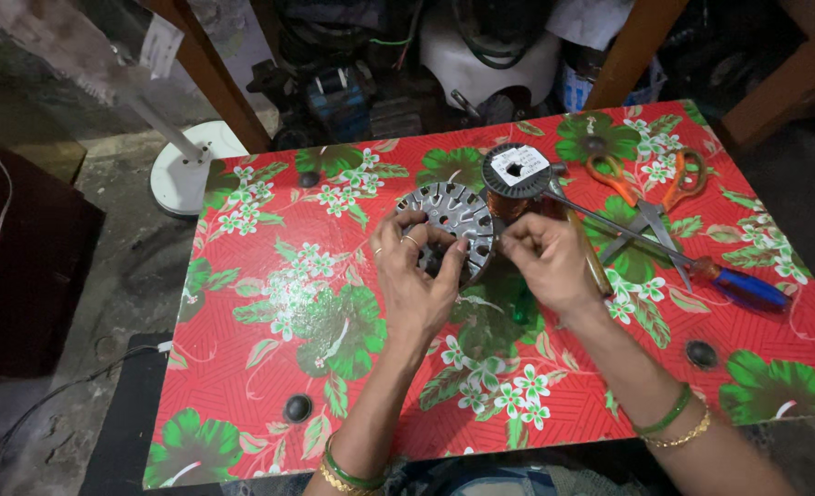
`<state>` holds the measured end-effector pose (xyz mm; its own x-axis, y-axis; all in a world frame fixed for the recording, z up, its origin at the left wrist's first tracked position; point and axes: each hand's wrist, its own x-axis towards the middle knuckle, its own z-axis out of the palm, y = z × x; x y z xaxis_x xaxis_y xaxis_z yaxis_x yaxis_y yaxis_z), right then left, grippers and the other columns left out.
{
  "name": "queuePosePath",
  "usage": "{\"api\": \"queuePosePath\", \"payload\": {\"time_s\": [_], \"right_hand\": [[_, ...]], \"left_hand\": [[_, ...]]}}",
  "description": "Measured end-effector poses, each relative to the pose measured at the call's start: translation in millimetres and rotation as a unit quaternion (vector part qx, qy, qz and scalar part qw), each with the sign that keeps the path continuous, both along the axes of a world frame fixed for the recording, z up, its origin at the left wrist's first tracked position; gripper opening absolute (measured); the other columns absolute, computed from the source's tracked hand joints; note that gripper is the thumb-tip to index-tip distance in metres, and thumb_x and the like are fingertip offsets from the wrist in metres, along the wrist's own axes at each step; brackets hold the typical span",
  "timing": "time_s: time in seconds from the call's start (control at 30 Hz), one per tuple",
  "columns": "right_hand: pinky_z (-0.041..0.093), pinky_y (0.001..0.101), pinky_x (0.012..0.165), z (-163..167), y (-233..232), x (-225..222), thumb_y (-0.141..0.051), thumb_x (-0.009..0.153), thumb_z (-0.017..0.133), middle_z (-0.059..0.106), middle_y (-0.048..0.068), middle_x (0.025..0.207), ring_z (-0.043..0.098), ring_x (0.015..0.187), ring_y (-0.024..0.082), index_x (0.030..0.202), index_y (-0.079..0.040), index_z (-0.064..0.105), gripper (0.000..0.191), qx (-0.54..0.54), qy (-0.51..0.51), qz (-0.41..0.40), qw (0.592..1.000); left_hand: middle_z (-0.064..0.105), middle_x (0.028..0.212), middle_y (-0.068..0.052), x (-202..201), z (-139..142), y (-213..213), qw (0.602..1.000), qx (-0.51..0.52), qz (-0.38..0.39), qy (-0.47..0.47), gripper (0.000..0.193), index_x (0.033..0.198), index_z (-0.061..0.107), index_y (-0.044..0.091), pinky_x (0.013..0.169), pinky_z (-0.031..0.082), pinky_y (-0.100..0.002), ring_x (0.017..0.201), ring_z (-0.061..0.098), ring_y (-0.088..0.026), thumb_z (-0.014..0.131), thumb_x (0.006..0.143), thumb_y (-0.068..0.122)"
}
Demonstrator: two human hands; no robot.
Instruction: The person winds copper wire onto a slotted metal rotor by hand, threading the wire through slots and rotating the rotor to build up the coil. The person uses a wire spool and occasionally adjusts the wire path with their fingers.
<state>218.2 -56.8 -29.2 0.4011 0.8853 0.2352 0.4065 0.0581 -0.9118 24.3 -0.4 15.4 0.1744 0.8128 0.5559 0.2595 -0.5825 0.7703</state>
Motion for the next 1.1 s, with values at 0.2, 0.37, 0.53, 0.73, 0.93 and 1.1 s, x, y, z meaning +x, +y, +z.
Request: {"api": "queuePosePath", "payload": {"time_s": [0.2,0.37,0.53,0.73,0.93,1.1], "right_hand": [[0.034,0.0204,0.052,25.6,13.4,15.2,-0.012,0.097,0.070,0.061,-0.010,0.071,0.046,0.060,-0.003,0.088,-0.003,0.067,0.013,0.021,0.054,0.081,0.995],[0.025,0.0204,0.046,39.3,4.4,21.0,-0.016,0.096,0.072,0.054,-0.009,0.066,0.038,0.053,-0.002,0.086,-0.004,0.066,0.017,-0.014,0.106,0.114,0.988],[0.030,0.0197,0.049,53.2,3.0,18.4,-0.014,0.094,0.072,0.057,-0.010,0.068,0.043,0.057,-0.003,0.086,-0.004,0.068,0.015,-0.018,0.053,0.130,0.990],[0.028,0.0208,0.048,63.4,6.7,11.8,-0.014,0.093,0.074,0.056,-0.010,0.064,0.041,0.055,-0.002,0.084,-0.003,0.069,0.015,-0.051,0.018,0.115,0.992],[0.029,0.0218,0.048,73.0,11.8,-1.9,-0.014,0.093,0.074,0.055,-0.010,0.064,0.041,0.055,-0.002,0.084,-0.004,0.068,0.015,-0.042,0.023,0.141,0.989],[0.035,0.0287,0.044,86.2,14.0,-34.2,-0.019,0.089,0.075,0.056,0.002,0.054,0.045,0.048,0.005,0.081,-0.002,0.070,0.019,-0.077,-0.135,0.038,0.987]], "left_hand": [[0.065,0.117,-0.014,4.2,-2.6,-1.3,0.999,0.012,0.001,-0.032,0.014,0.084,0.075,0.009,0.107,0.042,-0.050,0.127,0.052,-0.037,0.084,0.078,0.018],[0.064,0.118,-0.015,5.7,-4.8,-3.3,0.999,0.031,0.005,-0.032,0.015,0.086,0.075,0.009,0.109,0.040,-0.052,0.128,0.051,-0.038,0.084,0.079,0.018],[0.064,0.118,-0.015,6.9,-4.0,-4.4,0.999,0.021,0.005,-0.029,0.015,0.086,0.075,0.009,0.109,0.040,-0.052,0.127,0.051,-0.038,0.084,0.078,0.019],[0.064,0.116,-0.014,7.0,-1.4,-6.3,0.999,0.034,0.011,-0.028,0.014,0.085,0.075,0.009,0.106,0.042,-0.052,0.126,0.052,-0.038,0.084,0.079,0.018],[0.065,0.115,-0.013,9.0,-1.9,-9.0,0.998,0.047,0.012,-0.051,0.015,0.086,0.072,0.007,0.103,0.045,-0.048,0.120,0.056,-0.034,0.082,0.080,0.017],[0.065,0.114,-0.012,7.5,-5.3,-10.2,0.995,0.081,0.007,-0.060,0.015,0.090,0.071,0.006,0.103,0.046,-0.047,0.118,0.058,-0.033,0.080,0.082,0.015]]}}
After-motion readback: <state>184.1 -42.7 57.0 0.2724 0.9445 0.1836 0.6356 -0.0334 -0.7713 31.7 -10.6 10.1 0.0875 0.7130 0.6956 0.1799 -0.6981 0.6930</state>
